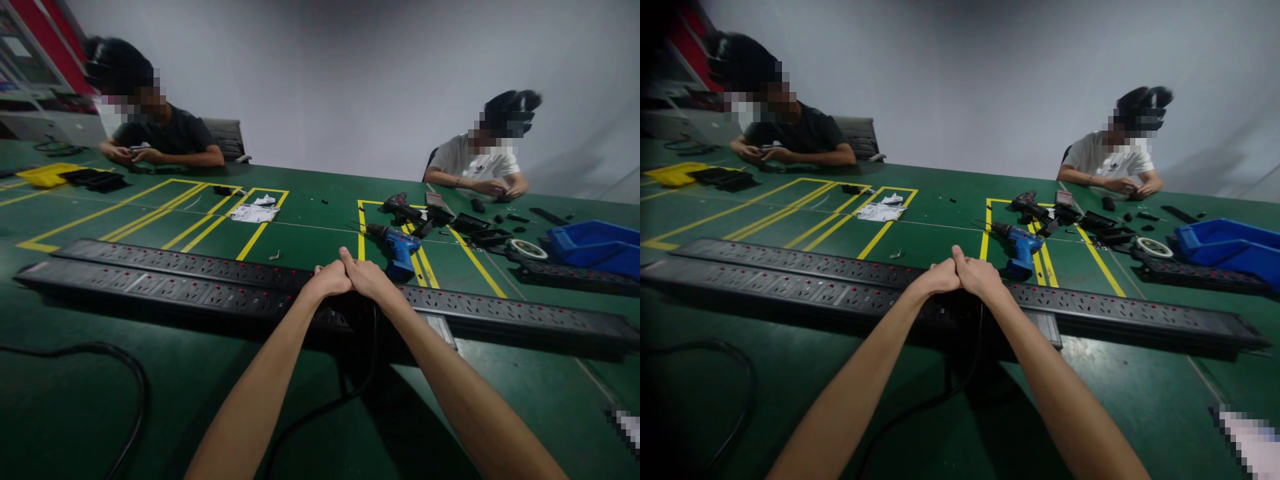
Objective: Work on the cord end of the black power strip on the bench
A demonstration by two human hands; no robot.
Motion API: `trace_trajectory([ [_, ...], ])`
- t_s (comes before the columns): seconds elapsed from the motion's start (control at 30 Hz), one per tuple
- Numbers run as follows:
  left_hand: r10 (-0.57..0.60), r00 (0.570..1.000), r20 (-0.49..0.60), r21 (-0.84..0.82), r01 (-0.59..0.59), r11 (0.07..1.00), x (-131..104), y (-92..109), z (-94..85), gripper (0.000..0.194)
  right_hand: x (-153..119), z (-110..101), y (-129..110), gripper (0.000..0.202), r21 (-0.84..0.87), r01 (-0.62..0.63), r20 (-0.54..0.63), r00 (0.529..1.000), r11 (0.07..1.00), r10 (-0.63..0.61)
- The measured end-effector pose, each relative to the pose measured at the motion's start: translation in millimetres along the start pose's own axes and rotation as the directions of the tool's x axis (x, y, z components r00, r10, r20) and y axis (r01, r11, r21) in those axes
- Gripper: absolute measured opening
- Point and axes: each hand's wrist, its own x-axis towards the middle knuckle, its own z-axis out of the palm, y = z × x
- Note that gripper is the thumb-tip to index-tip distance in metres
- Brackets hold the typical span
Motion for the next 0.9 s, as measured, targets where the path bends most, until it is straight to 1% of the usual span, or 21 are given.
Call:
trace_trajectory([
  [0.1, 0.006, 1.0, 0.0, 0.002, -0.006, 1.0, -2.7, 3.2, -1.7, 0.04, -3.6, 0.9, 0.1, 0.098, 0.031, -0.034, -0.044, 0.998, 0.999, 0.035],
  [0.17, 0.019, 1.0, -0.006, -0.001, -0.019, 1.0, -6.2, 6.2, -2.4, 0.042, -7.1, 0.2, 0.1, 0.101, 0.039, -0.044, -0.052, 0.998, 0.998, 0.046],
  [0.23, 0.02, 1.0, -0.022, 0.002, -0.02, 1.0, -10.4, 9.1, -2.1, 0.041, -10.4, -0.9, 0.3, 0.099, 0.045, -0.033, -0.057, 0.998, 0.998, 0.036],
  [0.33, -0.013, 0.998, -0.055, 0.018, 0.014, 1.0, -16.7, 12.0, 0.3, 0.037, -13.5, -1.5, 2.5, 0.096, 0.077, -0.002, -0.09, 0.996, 0.997, 0.009],
  [0.43, -0.027, 0.998, -0.059, 0.018, 0.028, 0.999, -21.1, 12.8, 3.6, 0.034, -13.5, -0.1, 7.6, 0.091, 0.167, 0.03, -0.147, 0.989, 0.985, -0.005],
  [0.5, -0.017, 0.998, -0.06, 0.001, 0.017, 1.0, -23.2, 12.9, 6.0, 0.034, -12.2, 2.1, 12.0, 0.087, 0.258, 0.075, -0.193, 0.981, 0.963, -0.024],
  [0.6, 0.001, 0.996, -0.09, -0.018, -0.002, 1.0, -26.4, 13.3, 9.9, 0.034, -11.2, 5.6, 18.8, 0.083, 0.433, 0.158, -0.236, 0.97, 0.887, -0.058],
  [0.73, 0.03, 0.99, -0.136, -0.039, -0.036, 0.999, -30.9, 13.0, 14.6, 0.032, -21.4, 3.2, 30.7, 0.074, 0.649, 0.289, -0.322, 0.942, 0.704, -0.09],
  [0.8, 0.061, 0.988, -0.14, -0.074, -0.072, 0.995, -32.4, 11.6, 15.8, 0.03, -31.8, -1.8, 40.8, 0.069, 0.698, 0.344, -0.373, 0.923, 0.628, -0.092],
  [0.83, 0.077, 0.987, -0.141, -0.092, -0.091, 0.992, -33.0, 10.6, 16.2, 0.029, -37.3, -4.5, 47.1, 0.067, 0.707, 0.365, -0.394, 0.915, 0.606, -0.091],
  [0.9, 0.101, 0.984, -0.149, -0.114, -0.119, 0.986, -33.9, 8.6, 16.5, 0.029, -46.5, -8.3, 61.2, 0.067, 0.703, 0.389, -0.442, 0.895, 0.595, -0.062],
])
